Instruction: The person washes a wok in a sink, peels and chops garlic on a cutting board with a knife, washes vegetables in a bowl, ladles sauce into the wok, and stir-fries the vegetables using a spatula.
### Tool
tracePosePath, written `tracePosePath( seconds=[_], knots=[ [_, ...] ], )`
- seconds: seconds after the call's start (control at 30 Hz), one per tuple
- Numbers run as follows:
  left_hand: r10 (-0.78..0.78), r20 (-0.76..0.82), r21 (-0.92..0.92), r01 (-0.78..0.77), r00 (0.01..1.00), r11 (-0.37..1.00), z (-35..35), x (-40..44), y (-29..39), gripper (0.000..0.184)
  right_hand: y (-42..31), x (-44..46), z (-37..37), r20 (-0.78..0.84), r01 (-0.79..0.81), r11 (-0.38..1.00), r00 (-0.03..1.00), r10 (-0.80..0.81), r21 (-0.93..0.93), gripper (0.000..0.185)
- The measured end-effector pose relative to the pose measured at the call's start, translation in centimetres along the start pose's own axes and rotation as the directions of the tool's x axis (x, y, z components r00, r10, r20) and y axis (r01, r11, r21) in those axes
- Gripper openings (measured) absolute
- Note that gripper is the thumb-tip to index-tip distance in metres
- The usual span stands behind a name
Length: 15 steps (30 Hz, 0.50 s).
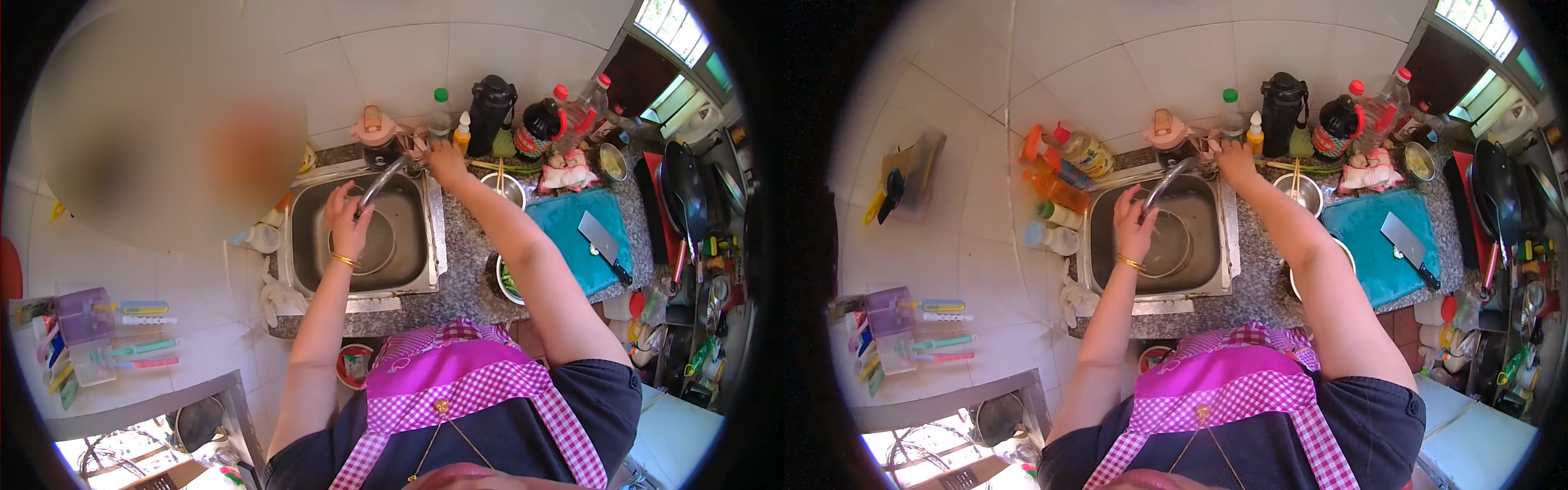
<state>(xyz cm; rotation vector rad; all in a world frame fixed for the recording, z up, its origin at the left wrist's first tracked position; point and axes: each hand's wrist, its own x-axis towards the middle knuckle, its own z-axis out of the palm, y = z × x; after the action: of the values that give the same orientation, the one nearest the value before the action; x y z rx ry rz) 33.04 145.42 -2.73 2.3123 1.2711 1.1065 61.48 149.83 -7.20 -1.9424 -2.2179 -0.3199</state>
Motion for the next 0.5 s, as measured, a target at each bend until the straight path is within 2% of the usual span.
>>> tracePosePath(
  seconds=[0.1,0.13,0.23,0.33,0.43,0.5],
  knots=[
    [-0.031,-0.006,0.104,0.031,1.000,0.994,-0.1,-0.5,-0.7,0.020,0.9,1.3,-3.1,0.000,-0.088,0.991,0.996,0.088,0.105,0.034],
    [-0.056,-0.008,0.130,0.057,0.998,0.990,-0.3,-0.8,-0.8,0.021,1.3,1.2,-2.5,-0.091,-0.110,0.979,0.988,0.126,0.170,0.033],
    [-0.082,0.051,0.126,0.075,0.995,0.989,-0.5,-0.8,-0.6,0.021,1.2,0.7,-0.8,-0.018,-0.248,0.913,0.963,0.268,0.324,0.030],
    [-0.066,0.069,0.151,0.055,0.995,0.987,-0.2,-0.3,0.7,0.025,0.7,0.4,0.3,-0.078,-0.307,0.889,0.933,0.352,0.341,0.028],
    [-0.044,0.069,0.324,0.020,0.997,0.946,-0.2,-0.4,2.8,0.042,-1.1,-0.8,0.8,0.177,-0.501,0.757,0.863,0.473,0.420,0.022],
    [-0.146,-0.010,0.192,0.145,0.989,0.971,0.3,-1.3,2.6,0.053,-3.9,-2.5,3.1,0.475,-0.595,0.717,0.780,0.407,0.363,0.019]
  ],
)
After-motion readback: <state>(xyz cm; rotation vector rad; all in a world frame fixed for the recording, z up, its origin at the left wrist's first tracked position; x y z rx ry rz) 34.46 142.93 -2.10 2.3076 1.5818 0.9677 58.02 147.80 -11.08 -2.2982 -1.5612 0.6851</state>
